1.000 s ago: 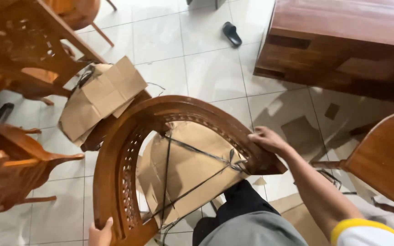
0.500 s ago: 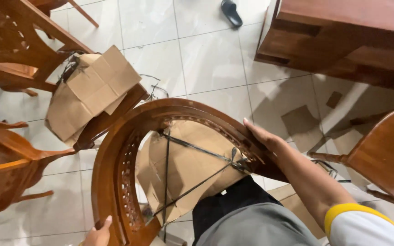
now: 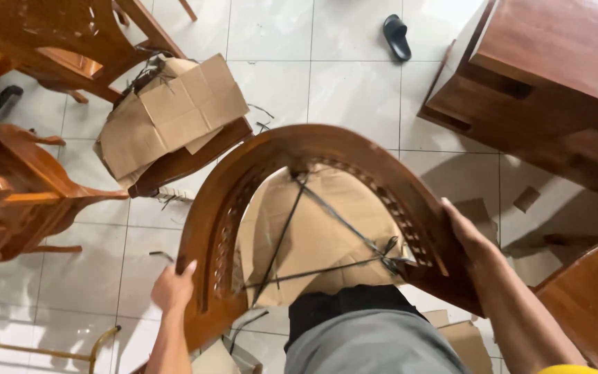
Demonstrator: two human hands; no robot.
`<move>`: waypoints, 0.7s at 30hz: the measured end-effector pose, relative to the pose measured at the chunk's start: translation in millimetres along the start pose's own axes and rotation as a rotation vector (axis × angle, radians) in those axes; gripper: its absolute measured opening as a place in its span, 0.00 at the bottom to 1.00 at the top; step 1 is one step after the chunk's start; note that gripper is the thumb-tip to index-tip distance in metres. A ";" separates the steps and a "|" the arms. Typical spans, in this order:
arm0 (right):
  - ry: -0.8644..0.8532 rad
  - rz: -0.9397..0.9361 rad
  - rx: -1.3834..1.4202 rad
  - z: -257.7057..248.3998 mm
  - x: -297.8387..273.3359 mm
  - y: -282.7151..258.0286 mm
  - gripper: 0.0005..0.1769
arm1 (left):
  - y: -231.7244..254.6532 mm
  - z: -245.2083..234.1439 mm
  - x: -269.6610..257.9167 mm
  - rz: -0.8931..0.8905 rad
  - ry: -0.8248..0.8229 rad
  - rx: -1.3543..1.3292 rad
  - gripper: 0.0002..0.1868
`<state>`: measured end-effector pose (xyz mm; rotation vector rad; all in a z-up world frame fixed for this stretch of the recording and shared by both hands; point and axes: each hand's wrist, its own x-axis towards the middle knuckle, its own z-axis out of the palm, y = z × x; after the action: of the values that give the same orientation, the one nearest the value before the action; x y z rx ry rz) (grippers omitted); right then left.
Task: Wrapping a wooden chair with cardboard and securing it with plastic straps for shipping.
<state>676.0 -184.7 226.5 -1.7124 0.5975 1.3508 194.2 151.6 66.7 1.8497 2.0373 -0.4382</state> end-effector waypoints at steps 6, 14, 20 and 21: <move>0.128 -0.008 0.172 -71.1 28.6 -2.2 0.27 | 112.9 -3.6 7.5 0.196 0.003 0.057 0.30; 0.230 -0.121 0.063 -197.4 162.7 44.2 0.42 | 191.4 -23.6 -23.4 0.286 -0.080 0.132 0.30; 0.268 -0.141 -0.008 -198.9 155.6 44.4 0.37 | 186.5 -4.3 -26.2 0.355 0.030 0.204 0.29; 0.259 -0.147 -0.014 -196.1 130.7 34.6 0.37 | 188.9 -8.5 -32.8 0.345 0.037 0.200 0.29</move>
<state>793.5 -350.6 102.3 -1.9197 0.5934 1.0412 384.5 145.0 90.7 2.2889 1.6966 -0.5278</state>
